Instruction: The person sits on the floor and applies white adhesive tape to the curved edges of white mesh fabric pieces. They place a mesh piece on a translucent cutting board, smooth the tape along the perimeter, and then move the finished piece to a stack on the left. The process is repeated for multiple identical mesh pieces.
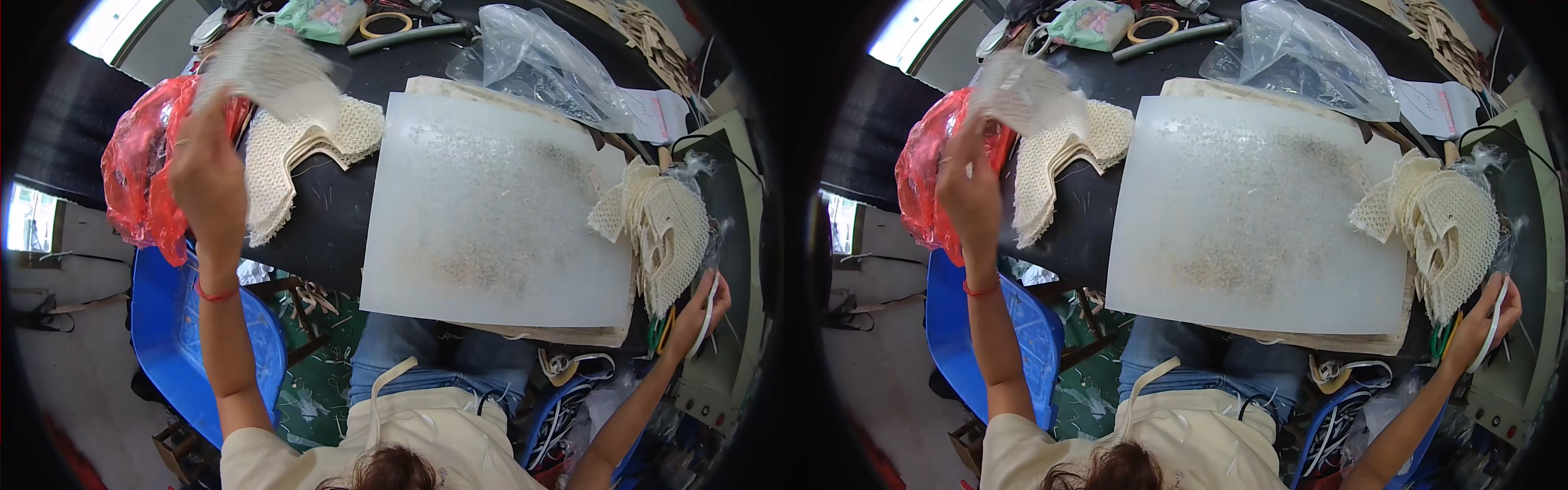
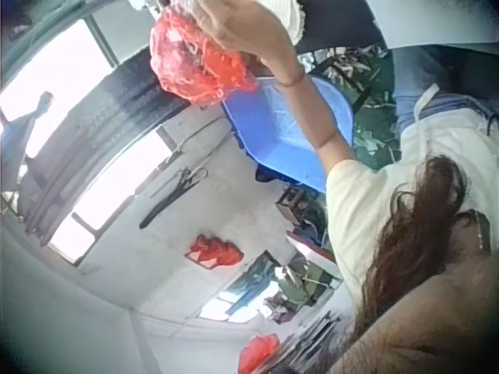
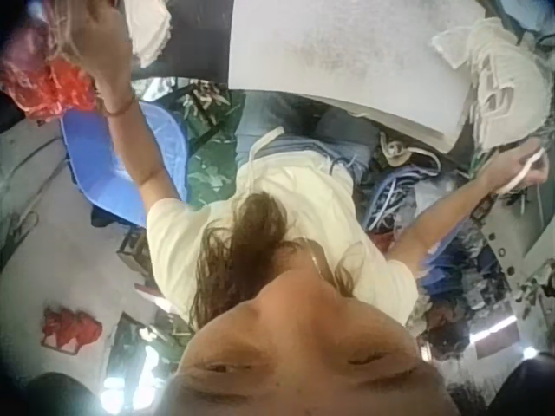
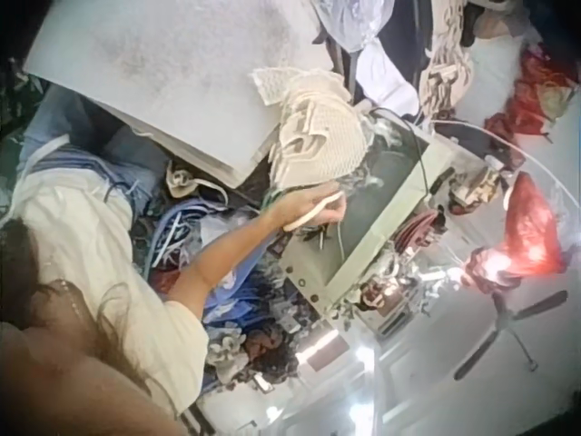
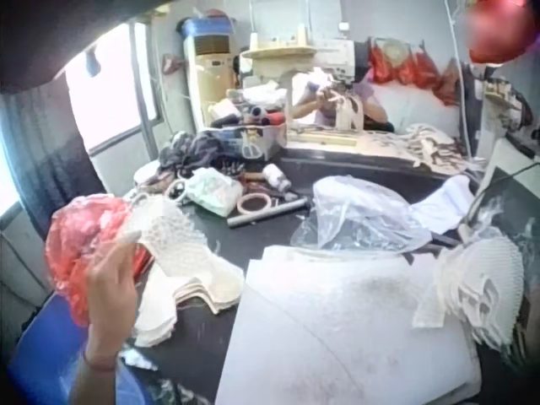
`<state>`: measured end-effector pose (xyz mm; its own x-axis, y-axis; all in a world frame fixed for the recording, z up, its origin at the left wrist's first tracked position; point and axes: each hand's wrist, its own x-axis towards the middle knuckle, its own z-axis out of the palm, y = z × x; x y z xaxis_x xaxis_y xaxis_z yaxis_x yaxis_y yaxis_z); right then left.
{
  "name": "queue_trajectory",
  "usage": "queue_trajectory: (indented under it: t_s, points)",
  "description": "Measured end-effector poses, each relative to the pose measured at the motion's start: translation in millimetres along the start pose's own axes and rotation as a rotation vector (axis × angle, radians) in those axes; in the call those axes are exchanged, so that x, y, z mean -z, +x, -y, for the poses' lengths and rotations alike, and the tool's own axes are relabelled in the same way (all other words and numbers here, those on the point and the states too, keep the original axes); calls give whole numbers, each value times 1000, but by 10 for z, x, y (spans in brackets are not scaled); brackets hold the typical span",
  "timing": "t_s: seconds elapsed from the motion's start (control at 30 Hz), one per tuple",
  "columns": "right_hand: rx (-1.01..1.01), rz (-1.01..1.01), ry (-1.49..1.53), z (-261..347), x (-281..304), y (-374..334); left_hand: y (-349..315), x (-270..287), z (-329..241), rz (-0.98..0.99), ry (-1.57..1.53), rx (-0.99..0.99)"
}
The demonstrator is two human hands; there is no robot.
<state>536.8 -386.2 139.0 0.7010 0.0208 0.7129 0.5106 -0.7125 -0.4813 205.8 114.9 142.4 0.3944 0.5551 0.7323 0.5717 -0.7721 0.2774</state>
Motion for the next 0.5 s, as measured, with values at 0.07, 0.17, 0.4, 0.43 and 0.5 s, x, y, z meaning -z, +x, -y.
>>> queue_trajectory:
  t_s: [0.07,0.17,0.4,0.43,0.5]
  points:
    - [20,31,40,190,-80,-48,44,48,-136,138,144,-102]
    - [3,80,138,547,-156,-186,149,183,-39,-70,209,-165]
    - [55,333,378,1181,-390,-652,-105,522,-713,-48,162,-225]
    - [108,393,355,1272,-384,-695,-268,478,-940,22,145,-296]
    - [65,503,479,1450,-434,-720,-661,376,-1254,332,27,-355]
